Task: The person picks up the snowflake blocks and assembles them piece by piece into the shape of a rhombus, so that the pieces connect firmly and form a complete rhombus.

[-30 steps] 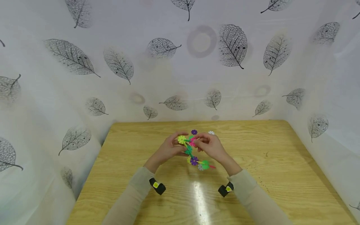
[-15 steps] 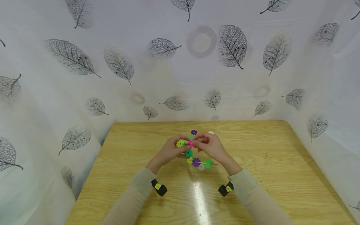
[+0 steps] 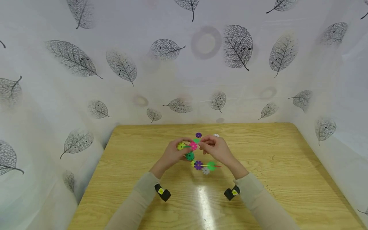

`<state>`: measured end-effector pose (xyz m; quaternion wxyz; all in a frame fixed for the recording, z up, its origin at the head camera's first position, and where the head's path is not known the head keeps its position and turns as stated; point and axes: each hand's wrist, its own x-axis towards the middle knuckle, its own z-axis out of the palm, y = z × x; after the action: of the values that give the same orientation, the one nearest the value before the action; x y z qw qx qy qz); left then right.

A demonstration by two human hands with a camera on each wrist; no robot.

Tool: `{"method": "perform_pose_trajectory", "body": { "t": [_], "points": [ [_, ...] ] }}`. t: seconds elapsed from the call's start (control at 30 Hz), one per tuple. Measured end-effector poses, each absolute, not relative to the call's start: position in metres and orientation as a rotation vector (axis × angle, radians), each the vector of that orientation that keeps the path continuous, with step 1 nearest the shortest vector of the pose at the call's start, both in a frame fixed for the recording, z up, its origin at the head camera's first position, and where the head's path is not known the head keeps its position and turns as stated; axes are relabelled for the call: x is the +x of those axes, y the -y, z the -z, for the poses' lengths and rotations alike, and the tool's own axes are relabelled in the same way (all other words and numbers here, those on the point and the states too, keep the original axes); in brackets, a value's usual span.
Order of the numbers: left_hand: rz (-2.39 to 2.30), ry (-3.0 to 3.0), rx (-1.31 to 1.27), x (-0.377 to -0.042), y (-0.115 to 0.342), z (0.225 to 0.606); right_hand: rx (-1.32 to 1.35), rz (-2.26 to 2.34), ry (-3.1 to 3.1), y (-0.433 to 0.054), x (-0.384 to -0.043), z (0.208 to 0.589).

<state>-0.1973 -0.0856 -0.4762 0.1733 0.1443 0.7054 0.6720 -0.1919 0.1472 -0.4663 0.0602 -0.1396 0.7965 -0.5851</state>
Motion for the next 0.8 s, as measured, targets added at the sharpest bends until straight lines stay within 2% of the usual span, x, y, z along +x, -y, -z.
{"method": "perform_pose_trajectory", "body": {
  "t": [0.8],
  "points": [
    [-1.961, -2.064, 0.358, -0.208, 0.113, 0.472, -0.342, 1.606, -2.462, -0.176, -0.185, 0.497]
  ]
}}
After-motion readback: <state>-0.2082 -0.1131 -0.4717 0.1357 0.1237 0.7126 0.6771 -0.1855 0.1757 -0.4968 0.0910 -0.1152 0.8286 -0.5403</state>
